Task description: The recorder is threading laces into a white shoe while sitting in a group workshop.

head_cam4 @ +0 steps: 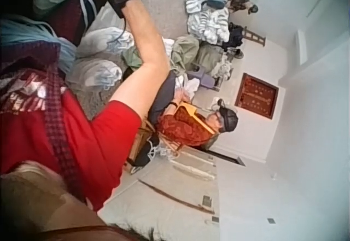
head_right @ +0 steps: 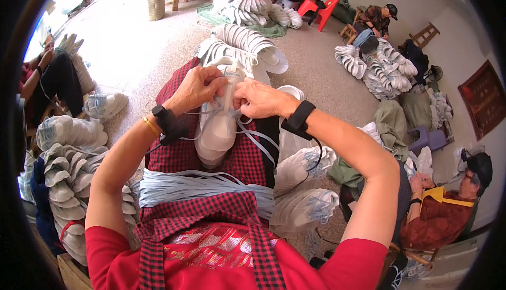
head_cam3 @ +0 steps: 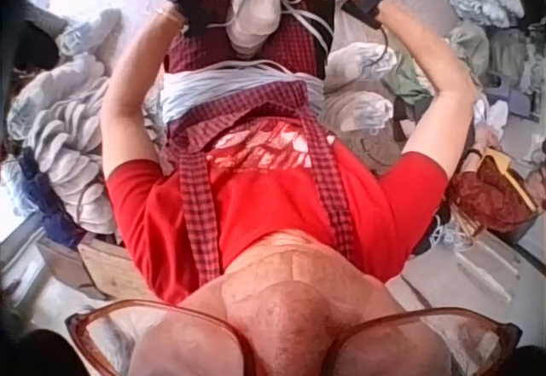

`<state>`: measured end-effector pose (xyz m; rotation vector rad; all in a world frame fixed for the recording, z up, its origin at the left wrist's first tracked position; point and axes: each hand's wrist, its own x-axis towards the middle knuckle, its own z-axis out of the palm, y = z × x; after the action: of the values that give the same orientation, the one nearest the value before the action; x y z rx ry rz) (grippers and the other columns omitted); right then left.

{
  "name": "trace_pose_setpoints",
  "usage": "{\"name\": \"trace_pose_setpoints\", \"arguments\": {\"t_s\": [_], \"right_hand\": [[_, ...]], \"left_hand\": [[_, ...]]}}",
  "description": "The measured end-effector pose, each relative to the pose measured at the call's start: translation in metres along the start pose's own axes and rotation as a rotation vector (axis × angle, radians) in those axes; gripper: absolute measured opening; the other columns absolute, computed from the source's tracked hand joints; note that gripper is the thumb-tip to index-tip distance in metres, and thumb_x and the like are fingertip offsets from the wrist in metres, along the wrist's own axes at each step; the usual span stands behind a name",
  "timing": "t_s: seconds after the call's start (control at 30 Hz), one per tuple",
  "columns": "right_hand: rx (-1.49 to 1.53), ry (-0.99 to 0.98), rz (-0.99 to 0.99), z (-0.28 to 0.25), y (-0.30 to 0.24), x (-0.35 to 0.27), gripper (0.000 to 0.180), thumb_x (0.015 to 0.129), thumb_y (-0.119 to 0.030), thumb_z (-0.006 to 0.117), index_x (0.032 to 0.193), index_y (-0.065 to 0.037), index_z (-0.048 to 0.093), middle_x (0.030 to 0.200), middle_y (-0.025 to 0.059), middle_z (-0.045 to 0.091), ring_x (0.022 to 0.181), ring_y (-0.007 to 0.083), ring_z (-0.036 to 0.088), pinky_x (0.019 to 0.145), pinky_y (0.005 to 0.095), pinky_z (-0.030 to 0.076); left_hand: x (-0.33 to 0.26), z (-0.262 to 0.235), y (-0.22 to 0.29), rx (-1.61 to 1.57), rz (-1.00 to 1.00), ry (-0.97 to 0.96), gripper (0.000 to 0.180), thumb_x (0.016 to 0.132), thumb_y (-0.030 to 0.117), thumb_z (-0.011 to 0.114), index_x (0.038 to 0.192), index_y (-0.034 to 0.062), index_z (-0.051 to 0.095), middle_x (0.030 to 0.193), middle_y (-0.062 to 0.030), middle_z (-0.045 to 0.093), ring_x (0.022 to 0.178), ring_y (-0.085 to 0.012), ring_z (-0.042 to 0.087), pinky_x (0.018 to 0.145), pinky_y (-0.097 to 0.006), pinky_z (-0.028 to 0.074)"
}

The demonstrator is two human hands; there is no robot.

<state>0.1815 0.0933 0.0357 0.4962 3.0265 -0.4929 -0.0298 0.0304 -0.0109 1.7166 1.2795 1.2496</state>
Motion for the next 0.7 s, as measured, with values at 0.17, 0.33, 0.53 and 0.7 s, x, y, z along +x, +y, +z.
{"name": "trace_pose_setpoints", "arguments": {"t_s": [0.17,0.33,0.53,0.7], "right_hand": [[-0.095,0.099,0.117,0.012,-0.004,0.011,0.022,0.076,-0.018,0.055,0.081,0.0,0.066,0.092,0.018,0.064,0.093,0.0358,0.062,0.088,0.0433,0.048],[-0.146,0.01,0.224,0.006,-0.012,0.014,0.021,0.07,-0.018,0.059,0.075,-0.001,0.071,0.078,0.0179,0.068,0.08,0.0368,0.067,0.072,0.0467,0.053],[-0.06,0.021,0.409,0.004,-0.024,0.02,0.019,0.065,-0.017,0.062,0.066,0.001,0.068,0.077,0.0199,0.068,0.08,0.0355,0.068,0.071,0.044,0.054],[-0.144,0.281,0.35,0.022,-0.005,0.024,0.016,0.065,-0.016,0.064,0.068,-0.002,0.07,0.075,0.0209,0.068,0.076,0.0365,0.069,0.069,0.0447,0.054]], "left_hand": [[-0.004,-0.001,0.001,-0.013,-0.017,0.011,0.021,0.092,0.013,0.059,0.084,-0.0053,0.067,0.067,-0.0066,0.066,0.059,-0.01,0.061,0.054,-0.028,0.05],[-0.004,-0.001,-0.003,-0.026,0.013,-0.005,0.02,0.091,0.012,0.059,0.084,-0.0047,0.067,0.067,-0.0067,0.067,0.058,-0.01,0.06,0.054,-0.028,0.05],[-0.005,-0.002,-0.001,0.025,0.007,0.005,0.018,0.09,0.012,0.06,0.084,-0.0041,0.067,0.066,-0.0066,0.066,0.059,-0.0101,0.06,0.056,-0.029,0.049],[-0.003,0.001,-0.011,-0.033,0.016,0.042,0.018,0.09,0.011,0.059,0.083,-0.0032,0.068,0.066,-0.0059,0.066,0.06,-0.0094,0.06,0.055,-0.028,0.048]]}}
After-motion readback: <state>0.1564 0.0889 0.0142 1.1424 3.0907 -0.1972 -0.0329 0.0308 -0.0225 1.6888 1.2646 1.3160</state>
